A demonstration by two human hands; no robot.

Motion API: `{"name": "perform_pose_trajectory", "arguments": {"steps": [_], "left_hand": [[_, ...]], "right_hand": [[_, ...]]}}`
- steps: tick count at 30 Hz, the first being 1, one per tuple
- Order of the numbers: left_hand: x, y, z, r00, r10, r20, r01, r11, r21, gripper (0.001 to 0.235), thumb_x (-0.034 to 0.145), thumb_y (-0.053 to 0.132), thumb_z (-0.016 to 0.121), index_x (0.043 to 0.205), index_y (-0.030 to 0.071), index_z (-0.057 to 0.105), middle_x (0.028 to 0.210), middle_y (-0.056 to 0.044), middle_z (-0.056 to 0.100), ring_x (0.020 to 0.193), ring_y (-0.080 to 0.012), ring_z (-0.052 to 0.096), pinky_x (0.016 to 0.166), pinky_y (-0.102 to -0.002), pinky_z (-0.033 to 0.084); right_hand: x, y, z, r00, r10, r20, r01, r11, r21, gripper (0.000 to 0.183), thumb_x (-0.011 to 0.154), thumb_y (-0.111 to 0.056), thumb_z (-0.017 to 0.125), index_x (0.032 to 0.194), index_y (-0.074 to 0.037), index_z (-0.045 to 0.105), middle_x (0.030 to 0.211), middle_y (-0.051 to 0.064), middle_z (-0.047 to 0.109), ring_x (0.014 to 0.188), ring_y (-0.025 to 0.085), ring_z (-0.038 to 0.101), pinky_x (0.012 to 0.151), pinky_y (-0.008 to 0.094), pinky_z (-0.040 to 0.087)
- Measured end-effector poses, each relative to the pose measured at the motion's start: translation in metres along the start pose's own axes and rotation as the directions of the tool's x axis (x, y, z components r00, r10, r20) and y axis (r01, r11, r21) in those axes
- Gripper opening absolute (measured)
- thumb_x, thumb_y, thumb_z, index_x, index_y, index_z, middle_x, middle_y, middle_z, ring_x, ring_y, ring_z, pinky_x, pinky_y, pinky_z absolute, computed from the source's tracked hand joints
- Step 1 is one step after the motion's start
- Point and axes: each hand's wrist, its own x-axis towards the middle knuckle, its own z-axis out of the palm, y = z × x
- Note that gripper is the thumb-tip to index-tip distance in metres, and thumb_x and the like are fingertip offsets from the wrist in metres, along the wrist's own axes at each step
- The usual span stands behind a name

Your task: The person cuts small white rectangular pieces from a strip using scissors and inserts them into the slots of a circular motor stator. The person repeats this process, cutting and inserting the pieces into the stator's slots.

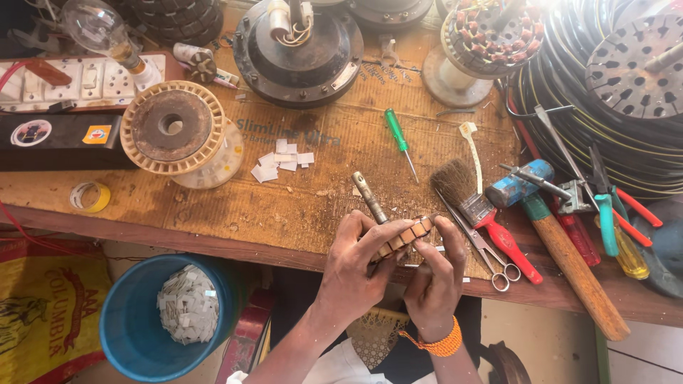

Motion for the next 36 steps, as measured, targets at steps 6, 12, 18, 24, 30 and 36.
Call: {"name": "perform_pose_trajectory", "arguments": {"steps": [6,12,18,24,30,36], "left_hand": [[0.002,0.001,0.008,0.999,-0.005,-0.045,0.006,1.0,0.024,0.049,0.077,0.001,0.08,0.121,0.018,0.071,0.089,-0.005,0.053,0.086,-0.0228,0.056,0.075,-0.037,0.05],[0.009,0.002,0.011,0.999,-0.003,-0.041,0.008,0.994,0.11,0.051,0.077,0.0,0.079,0.123,0.02,0.072,0.088,-0.004,0.054,0.087,-0.0225,0.057,0.075,-0.038,0.051],[0.01,0.003,0.008,0.998,0.051,-0.042,-0.05,0.998,0.036,0.058,0.079,0.001,0.08,0.134,0.014,0.067,0.094,-0.007,0.059,0.092,-0.0227,0.062,0.081,-0.039,0.055],[0.013,0.002,-0.001,0.997,0.025,-0.076,-0.014,0.991,0.133,0.041,0.08,0.002,0.08,0.119,0.005,0.068,0.097,-0.01,0.064,0.092,-0.0242,0.064,0.078,-0.039,0.055],[0.019,0.003,-0.009,0.997,0.067,-0.045,-0.057,0.976,0.21,0.036,0.077,-0.003,0.078,0.112,0.006,0.072,0.093,-0.008,0.065,0.094,-0.0272,0.063,0.081,-0.04,0.053],[0.023,0.004,-0.014,0.993,0.12,-0.024,-0.115,0.982,0.152,0.04,0.074,-0.002,0.078,0.112,0.006,0.071,0.111,-0.007,0.07,0.102,-0.0284,0.064,0.089,-0.041,0.053]], "right_hand": [[0.013,-0.015,0.009,0.986,-0.015,-0.166,0.009,0.999,-0.037,0.041,0.082,0.013,0.045,0.118,-0.005,0.055,0.14,0.02,0.054,0.13,0.04,0.054,0.114,0.054,0.045],[0.025,-0.01,0.011,0.984,-0.035,-0.175,0.027,0.998,-0.049,0.032,0.09,0.015,0.048,0.112,-0.006,0.055,0.137,0.02,0.061,0.129,0.039,0.055,0.113,0.049,0.045],[0.022,-0.008,0.005,0.992,-0.049,-0.119,0.065,0.988,0.141,0.042,0.084,0.013,0.045,0.122,-0.005,0.047,0.148,0.019,0.05,0.14,0.04,0.046,0.121,0.052,0.039],[0.019,-0.01,0.003,0.994,-0.108,-0.022,0.109,0.993,0.053,0.055,0.078,0.017,0.048,0.126,-0.007,0.057,0.148,0.02,0.051,0.14,0.04,0.047,0.12,0.052,0.038],[0.026,-0.013,0.007,0.999,-0.029,-0.023,0.031,0.995,0.099,0.055,0.073,0.018,0.045,0.121,-0.006,0.061,0.146,0.019,0.053,0.139,0.04,0.05,0.119,0.052,0.04],[0.041,-0.013,0.011,0.999,-0.013,-0.032,0.024,0.927,0.373,0.035,0.079,0.017,0.045,0.102,-0.005,0.059,0.136,0.018,0.063,0.134,0.035,0.056,0.115,0.044,0.047]]}}
